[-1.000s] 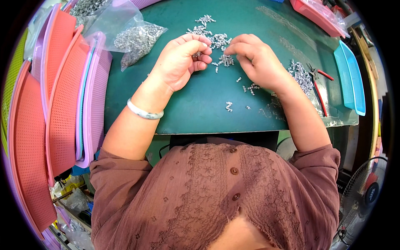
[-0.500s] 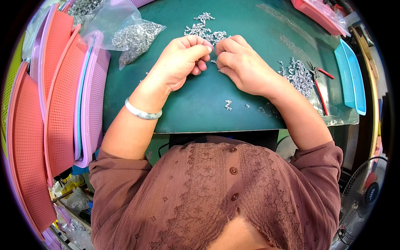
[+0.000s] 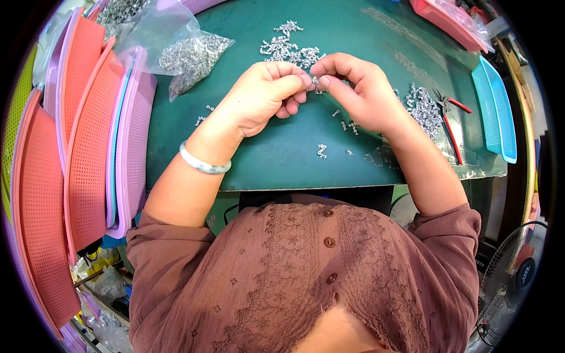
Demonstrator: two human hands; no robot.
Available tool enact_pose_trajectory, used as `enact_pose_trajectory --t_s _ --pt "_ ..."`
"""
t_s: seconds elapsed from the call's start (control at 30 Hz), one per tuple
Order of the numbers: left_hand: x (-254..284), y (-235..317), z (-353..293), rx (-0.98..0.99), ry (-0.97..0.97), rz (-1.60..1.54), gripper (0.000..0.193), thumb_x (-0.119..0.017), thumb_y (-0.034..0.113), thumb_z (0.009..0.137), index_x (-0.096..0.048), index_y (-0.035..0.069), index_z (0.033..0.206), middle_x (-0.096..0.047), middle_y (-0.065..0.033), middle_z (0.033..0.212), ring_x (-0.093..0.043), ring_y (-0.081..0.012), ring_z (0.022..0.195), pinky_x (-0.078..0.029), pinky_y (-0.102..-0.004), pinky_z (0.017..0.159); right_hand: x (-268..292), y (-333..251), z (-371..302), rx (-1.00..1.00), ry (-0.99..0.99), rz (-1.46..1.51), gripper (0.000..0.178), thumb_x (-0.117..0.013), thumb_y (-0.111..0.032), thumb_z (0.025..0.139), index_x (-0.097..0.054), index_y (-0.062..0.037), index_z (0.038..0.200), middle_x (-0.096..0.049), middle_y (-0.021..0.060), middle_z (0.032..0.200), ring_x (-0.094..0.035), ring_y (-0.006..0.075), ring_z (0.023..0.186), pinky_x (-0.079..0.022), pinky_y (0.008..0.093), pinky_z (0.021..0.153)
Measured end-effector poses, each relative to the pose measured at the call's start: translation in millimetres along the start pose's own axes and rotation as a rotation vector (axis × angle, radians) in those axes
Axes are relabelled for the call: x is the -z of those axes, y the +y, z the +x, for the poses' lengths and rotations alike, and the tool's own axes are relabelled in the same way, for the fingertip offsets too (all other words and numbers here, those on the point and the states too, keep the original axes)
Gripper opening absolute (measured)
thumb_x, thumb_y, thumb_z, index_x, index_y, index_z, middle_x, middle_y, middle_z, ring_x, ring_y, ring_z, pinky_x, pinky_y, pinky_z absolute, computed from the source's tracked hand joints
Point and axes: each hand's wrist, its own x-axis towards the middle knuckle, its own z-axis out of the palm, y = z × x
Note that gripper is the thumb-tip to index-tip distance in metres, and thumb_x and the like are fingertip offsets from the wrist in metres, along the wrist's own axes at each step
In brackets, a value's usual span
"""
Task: The person sits at a green workbench and repeatedly picks up small silver metal pieces, joining them together by hand. They occasionally gather scattered pieces from the table surface and continue the assembly process throughout the video.
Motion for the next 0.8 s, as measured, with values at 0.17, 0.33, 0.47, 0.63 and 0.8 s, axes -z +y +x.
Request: enact_pose_trajectory --t_s 0.17,0.33,0.47,0.63,0.8 --pt "-0.1 0.0 0.7 0.013 0.005 -0.032 0.013 -0.057 0.015 0.085 -0.061 0.003 0.083 -0.056 0.0000 0.067 -0.049 -0.0053 0.052 -0.034 -0.0158 0.043 3.2 4.4 0.1 -0.073 0.010 0.027 0.015 -0.053 -0.006 0.082 -0.059 0.0005 0.094 -0.060 0.0045 0.074 -0.052 0.0079 0.067 -0.045 0.0234 0.063" --pt "0.2 1.4 0.5 0.019 -0.005 -0.036 0.014 -0.056 0.015 0.086 -0.061 0.003 0.083 -0.055 -0.0001 0.066 -0.049 -0.0055 0.051 -0.034 -0.0160 0.042 5.3 5.1 0.2 -0.129 -0.041 0.031 0.015 -0.054 -0.008 0.082 -0.060 0.0009 0.093 -0.057 0.0028 0.070 -0.048 0.0063 0.063 -0.043 0.0227 0.058" --pt "0.4 1.0 0.7 0.021 -0.007 -0.039 0.014 -0.056 0.016 0.086 -0.061 0.003 0.082 -0.055 -0.0001 0.065 -0.048 -0.0055 0.051 -0.034 -0.0161 0.042 4.8 7.2 0.2 -0.129 -0.041 0.056 0.016 -0.054 -0.010 0.083 -0.061 0.0011 0.092 -0.056 0.0013 0.067 -0.046 0.0057 0.060 -0.041 0.0224 0.056" --pt "0.6 -0.3 0.9 0.019 -0.017 -0.046 0.015 -0.055 0.016 0.086 -0.061 0.003 0.081 -0.055 0.0000 0.065 -0.048 -0.0056 0.051 -0.034 -0.0162 0.042 5.5 6.9 0.5 -0.159 -0.063 0.067 0.016 -0.054 -0.010 0.083 -0.062 0.0009 0.092 -0.057 0.0014 0.068 -0.047 0.0057 0.062 -0.042 0.0224 0.057" --pt "0.5 -0.1 0.6 0.027 -0.017 -0.044 0.015 -0.055 0.016 0.086 -0.061 0.003 0.081 -0.055 0.0001 0.064 -0.048 -0.0055 0.051 -0.034 -0.0162 0.042 4.1 5.1 0.6 -0.192 -0.045 0.136 0.017 -0.053 -0.013 0.085 -0.062 0.0004 0.091 -0.059 0.0024 0.071 -0.051 0.0068 0.066 -0.043 0.0225 0.061"
